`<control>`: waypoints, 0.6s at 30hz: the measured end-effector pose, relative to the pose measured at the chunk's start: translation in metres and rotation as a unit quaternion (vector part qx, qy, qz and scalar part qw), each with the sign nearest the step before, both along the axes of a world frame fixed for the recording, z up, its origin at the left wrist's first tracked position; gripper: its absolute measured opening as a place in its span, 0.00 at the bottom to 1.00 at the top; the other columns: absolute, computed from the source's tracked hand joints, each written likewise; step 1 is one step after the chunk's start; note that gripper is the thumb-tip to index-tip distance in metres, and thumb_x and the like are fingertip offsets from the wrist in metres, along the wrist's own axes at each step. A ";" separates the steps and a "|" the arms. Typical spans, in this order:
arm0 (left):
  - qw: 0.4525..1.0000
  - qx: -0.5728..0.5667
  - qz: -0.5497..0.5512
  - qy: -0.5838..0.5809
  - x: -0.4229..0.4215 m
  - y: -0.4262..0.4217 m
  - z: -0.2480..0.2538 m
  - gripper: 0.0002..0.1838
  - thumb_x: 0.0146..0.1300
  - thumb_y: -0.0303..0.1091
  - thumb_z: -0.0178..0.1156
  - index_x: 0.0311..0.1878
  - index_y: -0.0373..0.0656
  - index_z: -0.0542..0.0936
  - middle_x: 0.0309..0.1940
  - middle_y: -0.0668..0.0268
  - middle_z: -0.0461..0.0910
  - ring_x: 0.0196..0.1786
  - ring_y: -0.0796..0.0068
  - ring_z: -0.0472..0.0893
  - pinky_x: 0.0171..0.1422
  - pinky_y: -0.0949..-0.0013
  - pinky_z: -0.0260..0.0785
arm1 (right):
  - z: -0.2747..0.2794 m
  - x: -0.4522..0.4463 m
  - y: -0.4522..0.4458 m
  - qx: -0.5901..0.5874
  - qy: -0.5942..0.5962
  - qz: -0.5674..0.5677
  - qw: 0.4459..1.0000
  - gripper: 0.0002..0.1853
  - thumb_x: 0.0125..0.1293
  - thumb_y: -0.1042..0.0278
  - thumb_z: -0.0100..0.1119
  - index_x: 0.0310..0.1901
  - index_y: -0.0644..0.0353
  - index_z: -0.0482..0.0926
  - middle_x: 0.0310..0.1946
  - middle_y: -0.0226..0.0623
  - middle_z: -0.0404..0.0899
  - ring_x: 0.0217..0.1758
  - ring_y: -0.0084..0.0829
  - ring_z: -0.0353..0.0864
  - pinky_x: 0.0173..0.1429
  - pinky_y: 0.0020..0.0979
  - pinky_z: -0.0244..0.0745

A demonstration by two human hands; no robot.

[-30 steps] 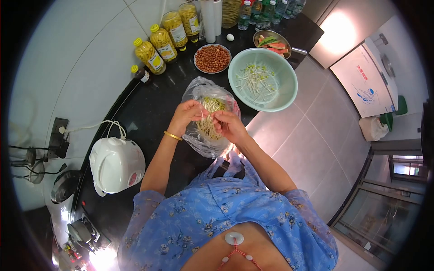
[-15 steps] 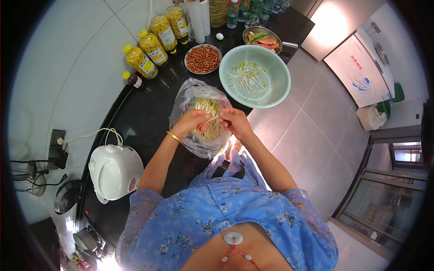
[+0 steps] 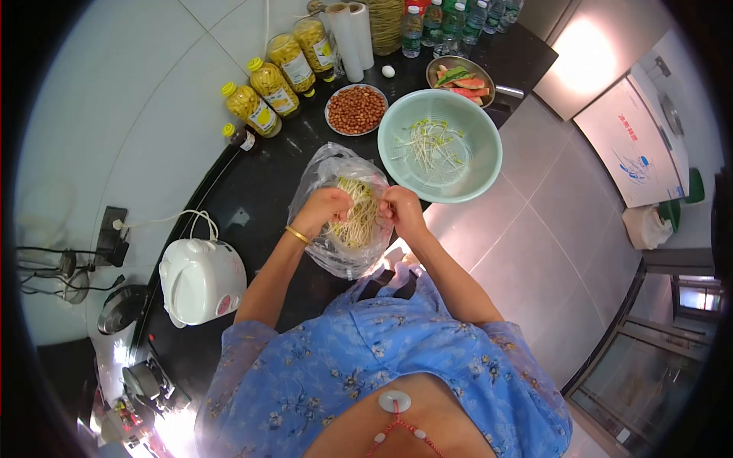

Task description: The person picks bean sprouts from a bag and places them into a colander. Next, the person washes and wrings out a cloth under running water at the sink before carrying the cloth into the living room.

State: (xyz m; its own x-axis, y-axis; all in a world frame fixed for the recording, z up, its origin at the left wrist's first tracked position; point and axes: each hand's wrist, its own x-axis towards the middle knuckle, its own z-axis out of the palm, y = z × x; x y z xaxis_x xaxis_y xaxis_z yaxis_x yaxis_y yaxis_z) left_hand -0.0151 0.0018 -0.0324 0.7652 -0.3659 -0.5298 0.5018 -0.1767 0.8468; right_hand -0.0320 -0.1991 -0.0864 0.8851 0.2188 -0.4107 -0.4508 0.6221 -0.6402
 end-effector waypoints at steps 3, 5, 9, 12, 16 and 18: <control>0.984 -0.096 0.137 0.060 -0.003 -0.011 0.009 0.05 0.60 0.32 0.57 0.36 0.42 0.75 0.28 0.67 0.77 0.30 0.77 0.77 0.37 0.72 0.71 | 0.008 0.007 -0.004 0.058 0.037 0.023 0.997 0.04 0.51 0.78 0.47 0.29 0.63 0.72 0.21 0.35 0.72 0.16 0.21 0.64 0.18 0.22 0.58; 0.962 -0.166 0.200 0.087 -0.008 -0.017 0.009 0.05 0.61 0.32 0.56 0.39 0.43 0.74 0.30 0.66 0.77 0.33 0.75 0.78 0.39 0.70 0.71 | 0.017 0.007 -0.002 0.054 0.038 0.057 0.996 0.05 0.55 0.78 0.49 0.32 0.64 0.74 0.21 0.34 0.73 0.17 0.20 0.66 0.19 0.20 0.59; 0.938 -0.251 0.221 0.086 -0.018 -0.028 -0.006 0.05 0.64 0.33 0.54 0.41 0.47 0.73 0.37 0.67 0.76 0.42 0.72 0.76 0.48 0.60 0.72 | 0.021 0.009 0.008 -0.040 -0.078 0.120 0.989 0.07 0.56 0.74 0.58 0.37 0.64 0.79 0.23 0.29 0.76 0.19 0.14 0.67 0.21 0.17 0.57; 0.929 -0.272 0.240 0.077 -0.024 -0.038 -0.010 0.06 0.63 0.33 0.54 0.42 0.47 0.73 0.39 0.68 0.76 0.45 0.73 0.75 0.49 0.60 0.70 | 0.031 0.007 0.017 -0.062 -0.116 0.116 0.985 0.07 0.56 0.75 0.59 0.37 0.65 0.79 0.23 0.29 0.77 0.20 0.13 0.67 0.21 0.17 0.57; 0.920 -0.273 0.268 0.085 -0.027 -0.044 -0.014 0.07 0.63 0.34 0.55 0.43 0.47 0.74 0.40 0.70 0.75 0.46 0.77 0.74 0.47 0.63 0.68 | 0.043 0.007 0.011 -0.031 -0.060 0.118 0.991 0.02 0.55 0.76 0.59 0.31 0.63 0.79 0.18 0.27 0.74 0.14 0.13 0.63 0.17 0.18 0.54; 0.923 -0.267 0.261 0.089 -0.027 -0.044 -0.013 0.07 0.62 0.34 0.56 0.43 0.48 0.74 0.40 0.70 0.76 0.45 0.77 0.74 0.47 0.64 0.68 | 0.039 0.006 0.009 -0.042 -0.062 0.134 0.988 0.01 0.55 0.76 0.59 0.29 0.62 0.78 0.16 0.25 0.72 0.13 0.13 0.62 0.17 0.18 0.53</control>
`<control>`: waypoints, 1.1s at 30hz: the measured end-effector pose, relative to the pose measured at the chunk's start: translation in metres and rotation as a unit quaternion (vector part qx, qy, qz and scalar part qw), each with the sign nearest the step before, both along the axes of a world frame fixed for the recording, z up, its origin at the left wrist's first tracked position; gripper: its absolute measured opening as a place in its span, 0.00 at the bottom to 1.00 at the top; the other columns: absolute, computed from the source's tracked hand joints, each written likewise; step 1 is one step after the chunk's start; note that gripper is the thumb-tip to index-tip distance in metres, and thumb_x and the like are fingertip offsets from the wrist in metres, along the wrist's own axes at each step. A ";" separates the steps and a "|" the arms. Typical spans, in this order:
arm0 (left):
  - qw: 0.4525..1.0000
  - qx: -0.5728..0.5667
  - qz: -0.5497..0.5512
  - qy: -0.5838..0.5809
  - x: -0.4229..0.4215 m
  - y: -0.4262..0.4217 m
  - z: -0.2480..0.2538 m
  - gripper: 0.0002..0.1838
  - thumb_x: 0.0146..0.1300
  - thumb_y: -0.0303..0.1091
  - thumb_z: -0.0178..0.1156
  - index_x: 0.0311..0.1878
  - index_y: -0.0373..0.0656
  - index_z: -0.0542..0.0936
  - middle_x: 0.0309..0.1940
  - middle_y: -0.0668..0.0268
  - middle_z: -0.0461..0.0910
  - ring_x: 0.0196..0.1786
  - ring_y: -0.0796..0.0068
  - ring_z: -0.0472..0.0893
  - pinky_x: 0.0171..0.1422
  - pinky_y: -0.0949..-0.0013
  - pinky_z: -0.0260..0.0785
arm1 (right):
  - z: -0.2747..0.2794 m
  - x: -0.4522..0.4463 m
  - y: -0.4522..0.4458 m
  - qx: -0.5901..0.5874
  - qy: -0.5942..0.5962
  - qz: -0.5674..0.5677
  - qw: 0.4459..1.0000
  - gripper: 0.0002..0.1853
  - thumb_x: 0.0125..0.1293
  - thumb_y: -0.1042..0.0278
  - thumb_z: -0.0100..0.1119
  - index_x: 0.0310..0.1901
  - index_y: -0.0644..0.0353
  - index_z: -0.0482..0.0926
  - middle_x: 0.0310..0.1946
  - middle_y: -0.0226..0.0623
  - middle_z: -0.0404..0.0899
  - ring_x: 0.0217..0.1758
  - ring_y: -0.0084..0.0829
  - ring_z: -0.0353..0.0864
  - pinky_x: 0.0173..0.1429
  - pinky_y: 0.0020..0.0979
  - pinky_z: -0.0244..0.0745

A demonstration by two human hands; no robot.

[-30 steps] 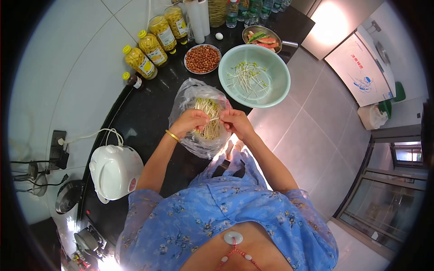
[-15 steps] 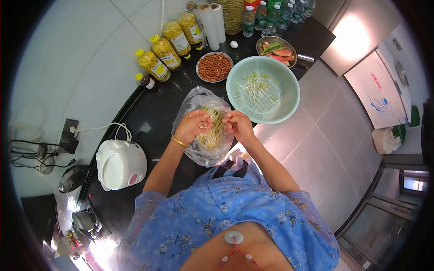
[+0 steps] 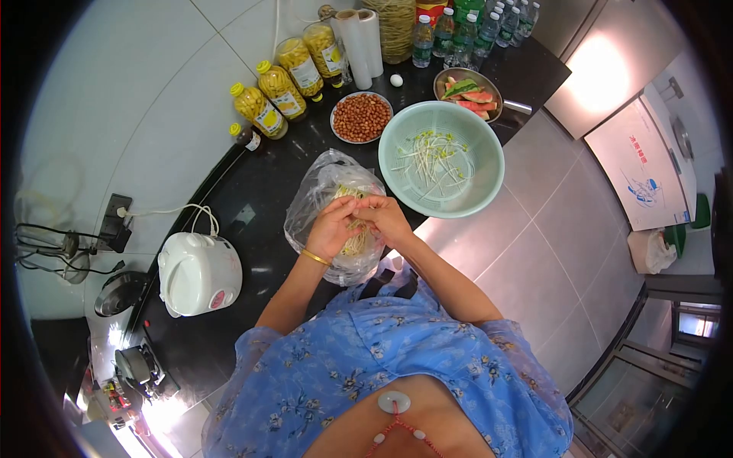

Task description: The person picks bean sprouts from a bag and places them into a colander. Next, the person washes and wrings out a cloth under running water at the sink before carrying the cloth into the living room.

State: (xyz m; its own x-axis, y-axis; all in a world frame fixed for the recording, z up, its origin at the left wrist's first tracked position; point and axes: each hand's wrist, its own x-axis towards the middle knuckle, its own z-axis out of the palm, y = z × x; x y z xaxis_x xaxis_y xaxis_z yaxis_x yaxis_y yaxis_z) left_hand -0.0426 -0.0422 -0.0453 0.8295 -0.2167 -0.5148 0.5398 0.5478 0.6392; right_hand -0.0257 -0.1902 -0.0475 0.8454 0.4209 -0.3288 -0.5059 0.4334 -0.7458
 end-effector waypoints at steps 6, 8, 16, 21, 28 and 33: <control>0.997 0.059 -0.052 -0.017 0.008 0.006 0.003 0.08 0.60 0.35 0.58 0.43 0.47 0.76 0.37 0.72 0.76 0.42 0.80 0.75 0.44 0.70 0.65 | -0.013 0.000 -0.005 -0.021 -0.035 0.048 0.998 0.02 0.52 0.76 0.61 0.27 0.61 0.77 0.20 0.24 0.73 0.16 0.11 0.63 0.19 0.16 0.53; 0.995 0.081 -0.050 -0.021 0.009 0.007 0.002 0.09 0.60 0.35 0.58 0.42 0.47 0.76 0.36 0.72 0.77 0.41 0.80 0.75 0.44 0.71 0.65 | -0.015 0.001 -0.005 -0.027 -0.040 0.055 0.997 0.02 0.52 0.76 0.60 0.27 0.60 0.77 0.19 0.23 0.72 0.15 0.11 0.62 0.19 0.16 0.52; 0.997 0.066 -0.021 -0.029 0.004 0.010 0.003 0.06 0.62 0.31 0.56 0.42 0.44 0.77 0.40 0.67 0.78 0.42 0.78 0.76 0.47 0.70 0.67 | -0.021 0.004 0.009 0.003 0.014 0.024 1.000 0.05 0.50 0.74 0.59 0.30 0.63 0.78 0.16 0.25 0.71 0.13 0.14 0.61 0.16 0.17 0.50; 0.993 0.082 0.028 -0.081 0.003 0.014 -0.002 0.06 0.62 0.31 0.56 0.41 0.42 0.76 0.41 0.66 0.78 0.44 0.77 0.75 0.47 0.71 0.67 | -0.023 0.006 0.010 0.013 0.066 0.006 0.998 0.05 0.50 0.74 0.54 0.30 0.62 0.74 0.18 0.31 0.71 0.15 0.18 0.62 0.17 0.20 0.52; 0.997 0.035 0.041 -0.048 -0.002 0.026 -0.003 0.06 0.64 0.32 0.54 0.40 0.41 0.74 0.38 0.64 0.78 0.39 0.71 0.78 0.42 0.71 0.69 | -0.024 0.014 0.001 0.284 0.192 -0.036 0.939 0.05 0.51 0.70 0.51 0.30 0.61 0.72 0.24 0.39 0.72 0.16 0.27 0.58 0.20 0.27 0.54; 0.999 -0.048 -0.011 -0.017 -0.008 0.013 -0.006 0.04 0.63 0.30 0.54 0.39 0.41 0.73 0.32 0.66 0.76 0.35 0.72 0.77 0.36 0.72 0.67 | -0.019 0.013 0.002 0.316 0.178 -0.046 0.931 0.05 0.52 0.70 0.51 0.30 0.61 0.72 0.24 0.40 0.72 0.17 0.27 0.59 0.21 0.26 0.54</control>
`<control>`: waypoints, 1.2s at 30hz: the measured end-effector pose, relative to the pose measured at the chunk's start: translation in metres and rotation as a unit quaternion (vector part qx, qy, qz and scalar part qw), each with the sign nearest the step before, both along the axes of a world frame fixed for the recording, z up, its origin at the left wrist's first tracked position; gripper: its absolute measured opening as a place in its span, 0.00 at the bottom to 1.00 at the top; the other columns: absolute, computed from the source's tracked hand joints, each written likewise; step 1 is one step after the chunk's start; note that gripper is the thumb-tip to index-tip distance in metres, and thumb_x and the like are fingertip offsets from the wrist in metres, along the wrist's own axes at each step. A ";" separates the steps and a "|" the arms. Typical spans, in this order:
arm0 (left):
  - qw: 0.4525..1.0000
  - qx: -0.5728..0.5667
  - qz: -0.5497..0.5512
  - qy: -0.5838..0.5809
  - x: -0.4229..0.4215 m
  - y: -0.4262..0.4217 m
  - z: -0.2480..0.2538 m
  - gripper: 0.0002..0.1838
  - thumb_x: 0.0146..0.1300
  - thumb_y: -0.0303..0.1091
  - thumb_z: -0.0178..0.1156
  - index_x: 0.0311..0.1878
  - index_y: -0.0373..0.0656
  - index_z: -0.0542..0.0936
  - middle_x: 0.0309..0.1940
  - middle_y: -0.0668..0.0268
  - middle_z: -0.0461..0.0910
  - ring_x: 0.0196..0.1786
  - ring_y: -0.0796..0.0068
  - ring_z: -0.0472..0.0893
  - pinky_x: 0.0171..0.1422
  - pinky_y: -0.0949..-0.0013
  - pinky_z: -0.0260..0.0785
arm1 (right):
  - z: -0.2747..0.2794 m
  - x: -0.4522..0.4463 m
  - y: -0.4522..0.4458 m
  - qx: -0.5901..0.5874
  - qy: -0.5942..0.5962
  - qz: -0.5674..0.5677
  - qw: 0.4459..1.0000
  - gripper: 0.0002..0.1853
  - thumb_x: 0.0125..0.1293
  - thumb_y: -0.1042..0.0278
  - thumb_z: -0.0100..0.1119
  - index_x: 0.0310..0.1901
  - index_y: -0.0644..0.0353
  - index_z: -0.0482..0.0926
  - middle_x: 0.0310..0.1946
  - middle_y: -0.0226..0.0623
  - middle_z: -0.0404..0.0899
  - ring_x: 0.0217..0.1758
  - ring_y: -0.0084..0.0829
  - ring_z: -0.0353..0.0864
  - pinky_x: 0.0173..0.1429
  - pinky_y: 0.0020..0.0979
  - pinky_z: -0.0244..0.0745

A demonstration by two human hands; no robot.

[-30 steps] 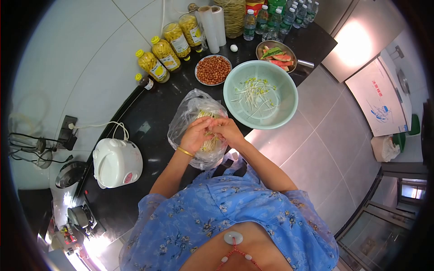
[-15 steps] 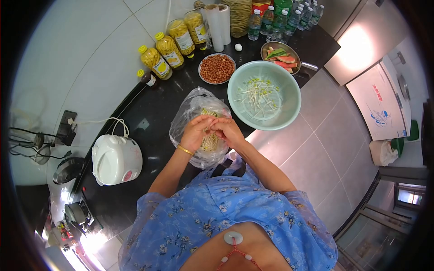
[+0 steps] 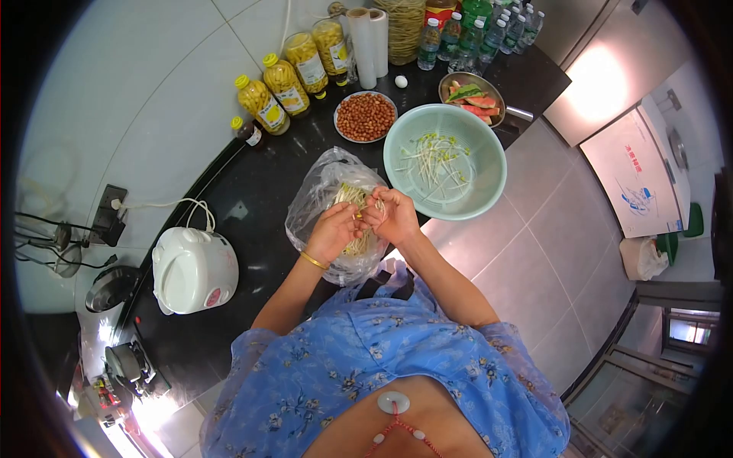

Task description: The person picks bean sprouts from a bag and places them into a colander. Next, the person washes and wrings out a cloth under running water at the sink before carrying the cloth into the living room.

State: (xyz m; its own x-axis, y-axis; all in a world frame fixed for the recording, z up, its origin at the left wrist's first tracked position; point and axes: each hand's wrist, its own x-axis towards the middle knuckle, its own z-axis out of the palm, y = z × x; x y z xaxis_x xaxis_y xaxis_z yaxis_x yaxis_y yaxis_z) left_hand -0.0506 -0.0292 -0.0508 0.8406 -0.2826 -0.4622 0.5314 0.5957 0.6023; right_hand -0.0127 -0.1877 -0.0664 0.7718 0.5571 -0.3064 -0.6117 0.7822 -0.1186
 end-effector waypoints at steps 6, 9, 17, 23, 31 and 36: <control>0.999 0.037 -0.011 -0.035 -0.001 0.003 -0.006 0.05 0.59 0.26 0.56 0.38 0.41 0.73 0.29 0.67 0.75 0.30 0.77 0.74 0.32 0.74 0.65 | -0.004 -0.005 -0.005 -0.030 -0.003 -0.006 1.000 0.04 0.52 0.72 0.50 0.30 0.61 0.73 0.25 0.40 0.73 0.18 0.27 0.62 0.23 0.27 0.57; 0.996 0.077 -0.012 -0.044 0.000 0.007 0.003 0.05 0.58 0.26 0.57 0.38 0.41 0.73 0.27 0.68 0.75 0.28 0.78 0.74 0.31 0.76 0.65 | -0.005 -0.008 -0.008 -0.078 -0.018 -0.002 0.997 0.03 0.53 0.75 0.50 0.30 0.61 0.73 0.26 0.38 0.74 0.20 0.27 0.66 0.24 0.26 0.61; 0.990 0.134 -0.043 -0.030 0.006 0.018 0.013 0.06 0.57 0.27 0.58 0.37 0.41 0.74 0.24 0.69 0.75 0.24 0.81 0.73 0.26 0.79 0.63 | -0.004 -0.012 -0.008 -0.256 -0.194 0.105 0.941 0.04 0.56 0.78 0.56 0.34 0.62 0.77 0.21 0.29 0.74 0.19 0.17 0.69 0.20 0.18 0.58; 0.988 0.148 -0.045 -0.020 0.009 0.019 0.017 0.05 0.58 0.27 0.58 0.37 0.41 0.74 0.25 0.70 0.74 0.24 0.82 0.73 0.27 0.79 0.65 | -0.005 -0.015 -0.006 -0.321 -0.233 0.141 0.907 0.03 0.56 0.75 0.59 0.33 0.62 0.79 0.21 0.25 0.74 0.18 0.14 0.68 0.21 0.17 0.56; 0.981 0.170 -0.062 -0.073 0.040 0.009 0.031 0.04 0.59 0.26 0.57 0.37 0.39 0.75 0.26 0.69 0.76 0.25 0.82 0.74 0.28 0.80 0.66 | -0.022 -0.014 -0.019 -0.195 -0.122 0.084 0.969 0.07 0.63 0.72 0.51 0.37 0.66 0.77 0.26 0.36 0.78 0.19 0.20 0.70 0.21 0.21 0.61; 0.957 0.248 -0.111 -0.101 0.059 0.002 0.038 0.05 0.58 0.27 0.58 0.37 0.39 0.75 0.25 0.70 0.76 0.23 0.84 0.73 0.25 0.81 0.65 | -0.025 -0.019 -0.024 -0.168 -0.076 0.024 0.983 0.06 0.63 0.72 0.52 0.37 0.65 0.76 0.24 0.35 0.78 0.17 0.18 0.70 0.18 0.19 0.60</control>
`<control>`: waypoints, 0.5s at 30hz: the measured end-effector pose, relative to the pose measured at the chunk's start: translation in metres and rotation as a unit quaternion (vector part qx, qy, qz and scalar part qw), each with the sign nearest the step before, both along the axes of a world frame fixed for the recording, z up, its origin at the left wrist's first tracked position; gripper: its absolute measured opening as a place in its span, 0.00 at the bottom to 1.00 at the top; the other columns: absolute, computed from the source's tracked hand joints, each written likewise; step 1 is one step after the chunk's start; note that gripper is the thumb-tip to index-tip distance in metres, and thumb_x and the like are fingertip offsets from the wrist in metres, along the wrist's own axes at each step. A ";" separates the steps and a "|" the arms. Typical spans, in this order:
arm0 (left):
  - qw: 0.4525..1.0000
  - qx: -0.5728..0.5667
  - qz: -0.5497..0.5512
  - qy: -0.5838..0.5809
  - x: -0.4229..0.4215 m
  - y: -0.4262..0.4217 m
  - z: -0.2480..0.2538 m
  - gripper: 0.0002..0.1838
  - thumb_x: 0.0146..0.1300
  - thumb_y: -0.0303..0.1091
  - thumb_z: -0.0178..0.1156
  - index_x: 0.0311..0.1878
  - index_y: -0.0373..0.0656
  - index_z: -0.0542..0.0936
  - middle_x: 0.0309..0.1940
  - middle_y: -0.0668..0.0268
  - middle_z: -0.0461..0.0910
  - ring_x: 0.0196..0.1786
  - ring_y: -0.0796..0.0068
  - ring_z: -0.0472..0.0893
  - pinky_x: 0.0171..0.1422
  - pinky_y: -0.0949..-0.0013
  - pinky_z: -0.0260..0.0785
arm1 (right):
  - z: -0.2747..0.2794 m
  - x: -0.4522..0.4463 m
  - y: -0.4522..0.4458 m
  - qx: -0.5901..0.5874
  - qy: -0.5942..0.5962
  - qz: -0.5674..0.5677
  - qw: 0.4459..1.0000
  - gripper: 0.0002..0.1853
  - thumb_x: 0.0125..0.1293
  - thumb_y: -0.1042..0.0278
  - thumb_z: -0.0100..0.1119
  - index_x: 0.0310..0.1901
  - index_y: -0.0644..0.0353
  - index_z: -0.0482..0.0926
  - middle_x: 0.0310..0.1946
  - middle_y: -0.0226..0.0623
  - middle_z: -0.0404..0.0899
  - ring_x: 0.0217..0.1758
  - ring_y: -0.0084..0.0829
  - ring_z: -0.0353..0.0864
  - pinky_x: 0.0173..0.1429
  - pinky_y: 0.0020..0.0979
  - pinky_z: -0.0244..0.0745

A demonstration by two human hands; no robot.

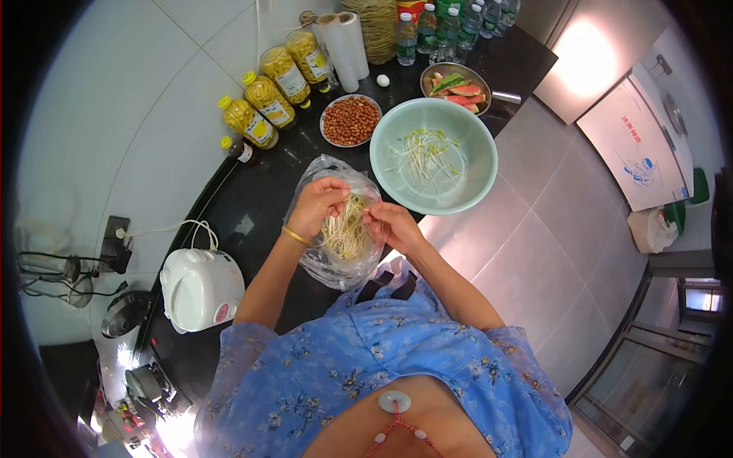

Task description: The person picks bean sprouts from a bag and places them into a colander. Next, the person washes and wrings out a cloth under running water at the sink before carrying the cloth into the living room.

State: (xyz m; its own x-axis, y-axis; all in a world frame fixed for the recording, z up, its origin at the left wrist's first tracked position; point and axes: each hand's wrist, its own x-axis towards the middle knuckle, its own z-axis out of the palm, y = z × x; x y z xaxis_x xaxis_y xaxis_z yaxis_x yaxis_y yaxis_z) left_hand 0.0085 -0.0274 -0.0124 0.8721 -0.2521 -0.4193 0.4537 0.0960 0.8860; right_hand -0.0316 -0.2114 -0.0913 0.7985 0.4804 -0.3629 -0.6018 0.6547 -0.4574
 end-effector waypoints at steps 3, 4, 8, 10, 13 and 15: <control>0.998 0.034 -0.051 -0.004 0.003 -0.005 -0.002 0.06 0.57 0.27 0.59 0.37 0.38 0.75 0.24 0.70 0.76 0.22 0.84 0.73 0.23 0.82 0.63 | 0.006 0.003 -0.003 -0.051 -0.036 -0.033 0.998 0.06 0.61 0.72 0.54 0.37 0.65 0.76 0.23 0.32 0.76 0.18 0.18 0.68 0.20 0.19 0.60; 0.996 0.051 -0.077 -0.008 0.003 -0.007 -0.002 0.06 0.55 0.27 0.59 0.36 0.37 0.75 0.23 0.69 0.76 0.22 0.84 0.73 0.23 0.82 0.63 | 0.009 0.004 -0.003 -0.102 -0.066 -0.032 0.992 0.05 0.60 0.73 0.55 0.37 0.64 0.77 0.23 0.30 0.75 0.18 0.17 0.67 0.21 0.19 0.60; 0.996 0.058 -0.068 0.002 -0.003 -0.010 -0.009 0.07 0.55 0.27 0.60 0.36 0.37 0.75 0.24 0.69 0.76 0.22 0.85 0.73 0.23 0.83 0.63 | 0.030 0.001 0.003 -0.199 -0.184 -0.012 0.963 0.06 0.56 0.73 0.59 0.35 0.63 0.77 0.22 0.26 0.73 0.19 0.14 0.65 0.22 0.18 0.58; 0.998 0.040 -0.054 0.013 -0.006 -0.009 -0.009 0.06 0.55 0.26 0.60 0.36 0.37 0.75 0.24 0.68 0.76 0.21 0.84 0.73 0.22 0.83 0.62 | 0.024 0.002 0.008 -0.268 -0.185 -0.002 0.946 0.05 0.55 0.72 0.59 0.33 0.63 0.77 0.21 0.23 0.73 0.20 0.13 0.65 0.22 0.18 0.58; 0.998 0.032 -0.047 0.027 -0.011 -0.006 -0.004 0.05 0.55 0.26 0.59 0.35 0.37 0.75 0.23 0.69 0.76 0.21 0.84 0.73 0.23 0.83 0.64 | 0.016 0.003 0.016 -0.333 -0.267 -0.026 0.904 0.04 0.55 0.73 0.59 0.31 0.63 0.77 0.20 0.25 0.73 0.20 0.13 0.66 0.23 0.18 0.59; 0.997 0.043 -0.051 0.029 -0.013 -0.004 -0.006 0.06 0.55 0.25 0.59 0.36 0.37 0.75 0.23 0.69 0.76 0.21 0.84 0.73 0.23 0.83 0.64 | 0.012 0.001 0.022 -0.377 -0.308 -0.055 0.872 0.04 0.55 0.73 0.58 0.31 0.63 0.77 0.20 0.26 0.73 0.20 0.14 0.66 0.23 0.18 0.60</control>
